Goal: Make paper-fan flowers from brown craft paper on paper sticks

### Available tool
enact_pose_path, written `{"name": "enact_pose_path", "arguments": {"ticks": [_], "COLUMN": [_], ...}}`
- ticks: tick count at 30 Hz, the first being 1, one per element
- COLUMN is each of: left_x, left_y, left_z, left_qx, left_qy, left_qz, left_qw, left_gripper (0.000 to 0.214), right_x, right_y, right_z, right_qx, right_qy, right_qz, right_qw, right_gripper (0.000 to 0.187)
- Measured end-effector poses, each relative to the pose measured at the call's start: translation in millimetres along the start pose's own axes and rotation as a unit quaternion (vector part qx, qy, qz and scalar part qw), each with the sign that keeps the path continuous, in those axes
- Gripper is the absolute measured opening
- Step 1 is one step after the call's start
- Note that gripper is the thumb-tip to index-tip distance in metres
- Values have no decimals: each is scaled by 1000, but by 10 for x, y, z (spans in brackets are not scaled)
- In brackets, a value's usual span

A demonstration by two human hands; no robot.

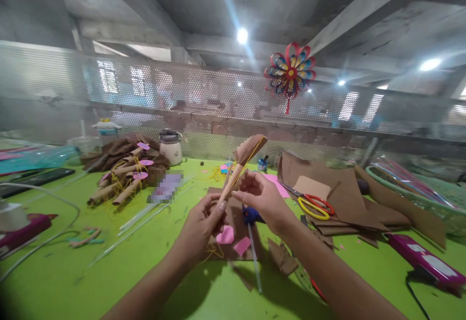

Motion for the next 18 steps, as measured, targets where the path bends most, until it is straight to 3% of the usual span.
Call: {"name": "enact_pose_path", "arguments": {"ticks": [9,14,18], "left_x": [-18,-4,-7], "left_y": [-54,-54,-45], "left_z": [-64,-98,-82], "left_qx": [-21,8,40], "left_qy": [47,46,27], "left_qz": [-19,-13,-1], "left_qw": [999,999,999], "left_gripper": [32,31,30], "right_x": [-89,-177,-249], "right_y": [-17,-53,-69], "right_z": [45,-19,-60], "right_qx": [-2,-39,-99], "right_qy": [16,88,198], "right_qz": [42,62,70], "right_qw": [999,993,973], "right_gripper": [22,13,3]}}
Point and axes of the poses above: each hand's wrist, its own x-axis towards the middle knuckle, its own y-axis out of the back of the hand, z = x × y, the point moved 5 cm from there along x, towards the middle knuckle, and after that the axes turned 8 degrees about -y, right-handed, at the moved point
